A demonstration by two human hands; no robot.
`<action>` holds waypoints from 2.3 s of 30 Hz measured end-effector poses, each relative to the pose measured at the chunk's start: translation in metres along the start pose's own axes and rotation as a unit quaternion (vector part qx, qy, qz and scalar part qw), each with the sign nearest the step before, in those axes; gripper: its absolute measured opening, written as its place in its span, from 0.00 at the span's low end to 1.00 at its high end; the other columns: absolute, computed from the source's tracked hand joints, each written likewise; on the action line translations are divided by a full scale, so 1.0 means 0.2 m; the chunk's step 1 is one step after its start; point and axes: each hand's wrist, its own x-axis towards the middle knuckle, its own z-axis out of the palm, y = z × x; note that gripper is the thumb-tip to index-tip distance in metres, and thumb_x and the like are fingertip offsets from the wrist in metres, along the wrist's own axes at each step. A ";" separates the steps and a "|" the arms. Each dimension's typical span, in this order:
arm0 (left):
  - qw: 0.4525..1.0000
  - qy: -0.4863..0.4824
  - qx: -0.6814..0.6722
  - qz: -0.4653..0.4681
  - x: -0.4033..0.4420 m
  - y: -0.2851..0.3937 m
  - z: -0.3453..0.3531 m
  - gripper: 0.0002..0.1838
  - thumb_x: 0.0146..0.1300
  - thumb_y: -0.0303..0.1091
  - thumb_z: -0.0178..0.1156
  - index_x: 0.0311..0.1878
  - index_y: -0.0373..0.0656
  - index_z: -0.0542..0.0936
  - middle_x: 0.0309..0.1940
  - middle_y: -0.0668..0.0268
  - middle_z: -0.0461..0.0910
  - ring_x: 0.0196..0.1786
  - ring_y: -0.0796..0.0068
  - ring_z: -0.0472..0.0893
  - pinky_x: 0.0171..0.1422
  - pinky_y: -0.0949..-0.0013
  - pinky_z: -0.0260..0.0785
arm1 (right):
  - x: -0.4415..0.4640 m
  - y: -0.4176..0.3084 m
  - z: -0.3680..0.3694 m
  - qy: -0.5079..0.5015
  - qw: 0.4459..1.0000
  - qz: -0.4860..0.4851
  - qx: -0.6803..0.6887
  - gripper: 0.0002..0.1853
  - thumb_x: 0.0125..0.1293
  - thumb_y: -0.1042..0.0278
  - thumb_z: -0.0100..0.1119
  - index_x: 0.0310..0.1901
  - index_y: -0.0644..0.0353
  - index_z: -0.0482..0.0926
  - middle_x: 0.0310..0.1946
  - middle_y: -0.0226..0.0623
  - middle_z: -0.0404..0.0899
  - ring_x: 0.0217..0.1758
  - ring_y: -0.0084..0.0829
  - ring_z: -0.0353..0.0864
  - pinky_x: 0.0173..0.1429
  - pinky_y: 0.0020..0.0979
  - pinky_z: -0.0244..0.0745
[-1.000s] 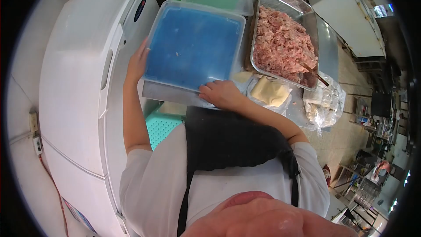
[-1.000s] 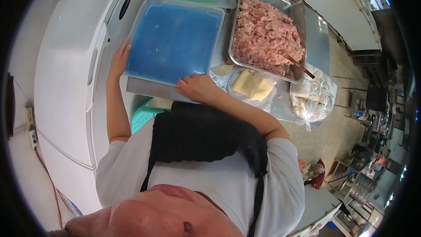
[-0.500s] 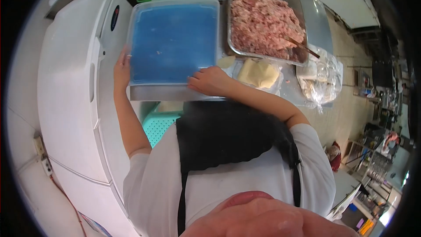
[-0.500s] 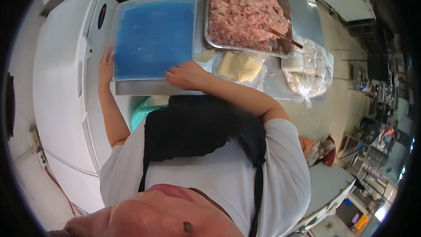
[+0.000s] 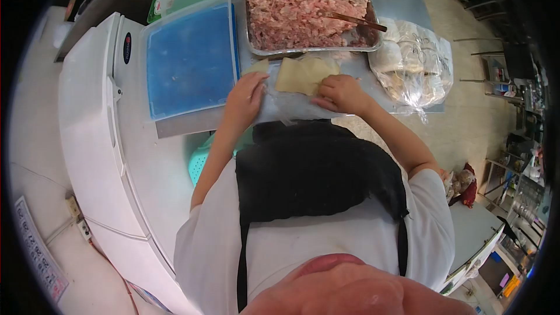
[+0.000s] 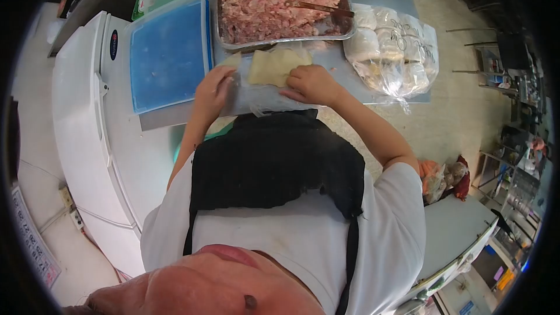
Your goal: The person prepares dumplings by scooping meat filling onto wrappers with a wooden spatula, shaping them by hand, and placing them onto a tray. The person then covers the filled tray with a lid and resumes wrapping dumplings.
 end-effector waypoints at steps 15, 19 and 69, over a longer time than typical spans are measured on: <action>0.971 0.098 0.198 -0.095 0.14 0.10 0.32 0.08 0.60 0.29 0.60 0.41 0.38 0.83 0.40 0.55 0.78 0.45 0.50 0.77 0.51 0.55 0.69 | -0.44 0.34 -0.04 0.069 0.996 0.035 0.039 0.08 0.61 0.63 0.62 0.39 0.56 0.79 0.33 0.35 0.74 0.41 0.39 0.76 0.45 0.37 0.75; 0.984 0.073 0.154 -0.058 0.20 0.19 0.49 0.10 0.60 0.33 0.64 0.40 0.38 0.83 0.38 0.56 0.77 0.38 0.56 0.79 0.44 0.60 0.72 | -0.32 0.30 -0.03 0.121 0.978 0.121 0.122 0.11 0.63 0.65 0.59 0.42 0.61 0.77 0.38 0.44 0.76 0.45 0.47 0.78 0.47 0.42 0.76; 0.990 -0.084 -0.006 0.116 0.13 0.04 0.49 0.25 0.47 0.25 0.69 0.52 0.47 0.80 0.51 0.61 0.76 0.54 0.55 0.74 0.60 0.58 0.66 | -0.15 0.25 0.04 0.200 0.884 0.380 0.183 0.14 0.65 0.58 0.58 0.44 0.59 0.82 0.38 0.44 0.80 0.44 0.45 0.80 0.48 0.40 0.75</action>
